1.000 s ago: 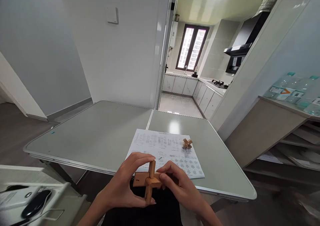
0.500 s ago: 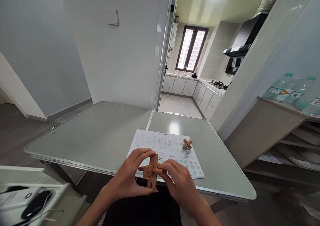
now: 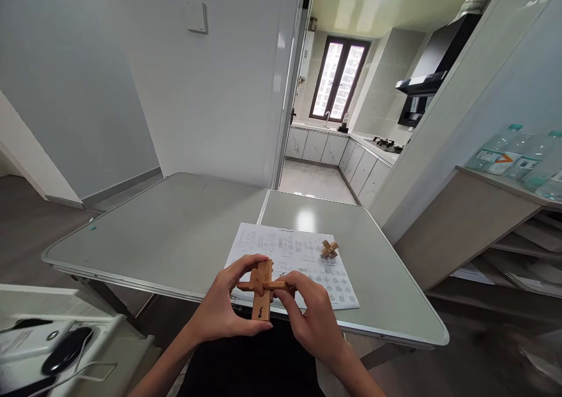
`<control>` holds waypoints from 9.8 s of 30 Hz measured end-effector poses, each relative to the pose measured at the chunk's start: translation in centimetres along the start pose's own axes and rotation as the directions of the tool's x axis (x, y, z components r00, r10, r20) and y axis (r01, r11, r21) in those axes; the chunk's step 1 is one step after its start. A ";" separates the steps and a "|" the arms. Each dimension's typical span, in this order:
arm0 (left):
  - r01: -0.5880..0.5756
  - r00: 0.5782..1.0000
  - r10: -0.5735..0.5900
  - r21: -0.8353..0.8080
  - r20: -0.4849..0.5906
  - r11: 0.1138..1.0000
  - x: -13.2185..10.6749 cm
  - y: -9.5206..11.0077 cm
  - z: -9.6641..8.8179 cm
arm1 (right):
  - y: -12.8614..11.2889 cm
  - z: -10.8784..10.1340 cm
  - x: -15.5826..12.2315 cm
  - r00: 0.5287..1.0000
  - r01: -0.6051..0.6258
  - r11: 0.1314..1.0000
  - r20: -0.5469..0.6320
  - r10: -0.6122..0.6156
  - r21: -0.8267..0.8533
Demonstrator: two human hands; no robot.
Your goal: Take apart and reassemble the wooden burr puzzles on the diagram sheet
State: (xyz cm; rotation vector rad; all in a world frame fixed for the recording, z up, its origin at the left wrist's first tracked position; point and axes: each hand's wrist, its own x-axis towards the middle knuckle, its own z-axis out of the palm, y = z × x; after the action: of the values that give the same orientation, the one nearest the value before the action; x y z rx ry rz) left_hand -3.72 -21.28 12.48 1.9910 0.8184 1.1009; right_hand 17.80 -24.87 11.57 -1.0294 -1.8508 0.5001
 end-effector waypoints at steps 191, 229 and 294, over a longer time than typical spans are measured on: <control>0.200 0.971 -0.214 0.845 -0.105 0.495 11.4 -22.3 6.6 | 19.7 3.3 -0.6 0.889 -0.392 0.913 -0.300 0.345 -0.113; 0.373 0.927 -0.359 -0.212 0.105 0.903 -4.6 -4.4 5.5 | 2.4 4.3 -4.9 0.901 -0.417 0.775 0.102 0.422 0.476; 0.520 0.824 -0.565 -0.349 -0.033 0.780 -2.4 -6.4 4.3 | 3.2 4.8 0.1 0.995 -0.094 0.994 -0.020 0.093 -0.055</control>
State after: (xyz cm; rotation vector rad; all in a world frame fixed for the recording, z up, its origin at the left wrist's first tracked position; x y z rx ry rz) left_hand -2.21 -20.84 4.55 1.2868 1.1165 0.9491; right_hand 15.00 -22.60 7.03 -1.1589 -1.8156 0.4956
